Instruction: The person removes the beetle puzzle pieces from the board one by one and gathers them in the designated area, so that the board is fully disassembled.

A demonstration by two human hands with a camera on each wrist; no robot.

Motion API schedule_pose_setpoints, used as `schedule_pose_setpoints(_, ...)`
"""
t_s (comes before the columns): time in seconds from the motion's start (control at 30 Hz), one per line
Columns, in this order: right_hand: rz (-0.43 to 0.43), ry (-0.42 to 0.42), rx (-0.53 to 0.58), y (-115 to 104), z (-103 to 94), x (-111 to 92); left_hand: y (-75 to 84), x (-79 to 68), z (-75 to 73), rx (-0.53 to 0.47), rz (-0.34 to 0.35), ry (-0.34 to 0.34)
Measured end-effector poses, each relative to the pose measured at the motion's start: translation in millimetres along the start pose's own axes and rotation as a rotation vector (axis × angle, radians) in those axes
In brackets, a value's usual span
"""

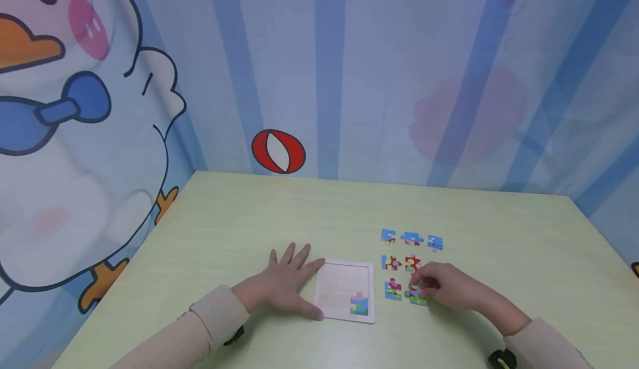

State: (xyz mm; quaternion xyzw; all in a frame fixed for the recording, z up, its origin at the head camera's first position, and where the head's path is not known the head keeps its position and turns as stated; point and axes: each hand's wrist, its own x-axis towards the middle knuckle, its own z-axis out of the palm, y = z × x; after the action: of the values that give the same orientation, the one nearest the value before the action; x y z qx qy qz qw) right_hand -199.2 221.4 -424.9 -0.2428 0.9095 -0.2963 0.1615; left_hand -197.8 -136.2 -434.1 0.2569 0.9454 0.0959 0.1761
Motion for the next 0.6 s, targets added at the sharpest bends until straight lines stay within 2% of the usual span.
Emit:
schedule_pose_setpoints(0.2, 0.025, 0.005, -0.027, 0.7, 2.1, 2.0, 0.1, -0.6, 0.0, -0.004, 0.003, 0.001)
schedule_pose_setpoints(0.6, 0.006, 0.01, -0.049, -1.0, 1.5, 2.3, 0.2, -0.5, -0.1, -0.001, -0.002, 0.001)
